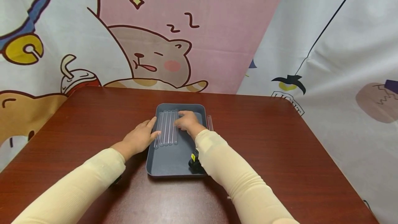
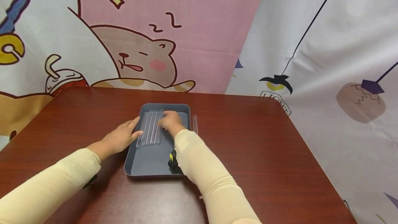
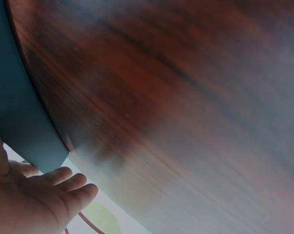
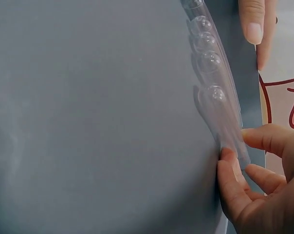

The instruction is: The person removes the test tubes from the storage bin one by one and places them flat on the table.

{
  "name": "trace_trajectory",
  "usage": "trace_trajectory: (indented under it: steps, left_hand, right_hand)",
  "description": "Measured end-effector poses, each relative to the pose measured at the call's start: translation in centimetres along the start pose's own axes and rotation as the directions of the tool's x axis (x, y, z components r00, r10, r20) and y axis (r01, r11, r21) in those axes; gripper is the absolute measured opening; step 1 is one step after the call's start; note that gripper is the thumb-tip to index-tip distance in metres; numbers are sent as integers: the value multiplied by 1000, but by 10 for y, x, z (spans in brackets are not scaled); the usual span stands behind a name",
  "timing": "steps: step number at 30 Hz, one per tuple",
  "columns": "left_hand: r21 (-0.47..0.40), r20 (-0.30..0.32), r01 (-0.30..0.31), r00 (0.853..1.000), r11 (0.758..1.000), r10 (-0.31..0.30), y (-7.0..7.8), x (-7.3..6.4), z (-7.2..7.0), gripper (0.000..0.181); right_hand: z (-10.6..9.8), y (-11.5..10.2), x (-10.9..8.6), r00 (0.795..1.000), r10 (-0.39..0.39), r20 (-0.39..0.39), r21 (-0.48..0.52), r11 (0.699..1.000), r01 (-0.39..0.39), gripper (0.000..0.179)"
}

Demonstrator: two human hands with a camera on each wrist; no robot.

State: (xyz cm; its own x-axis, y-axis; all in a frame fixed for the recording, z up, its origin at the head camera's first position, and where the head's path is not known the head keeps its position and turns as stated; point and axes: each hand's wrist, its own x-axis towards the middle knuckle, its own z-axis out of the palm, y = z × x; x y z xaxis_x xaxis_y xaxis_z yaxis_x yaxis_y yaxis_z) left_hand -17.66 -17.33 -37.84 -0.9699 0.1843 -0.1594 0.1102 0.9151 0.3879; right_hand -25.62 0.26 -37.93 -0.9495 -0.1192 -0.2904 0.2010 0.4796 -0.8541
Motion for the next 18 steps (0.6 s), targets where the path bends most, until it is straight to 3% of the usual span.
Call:
trace_trajectory:
  steps: [18]
  left_hand:
    - [8, -9, -5, 1000, 1000, 5, -1, -1, -2, 69]
  right_hand:
    - [-7, 1, 3, 995, 83, 56, 172, 981, -91, 60]
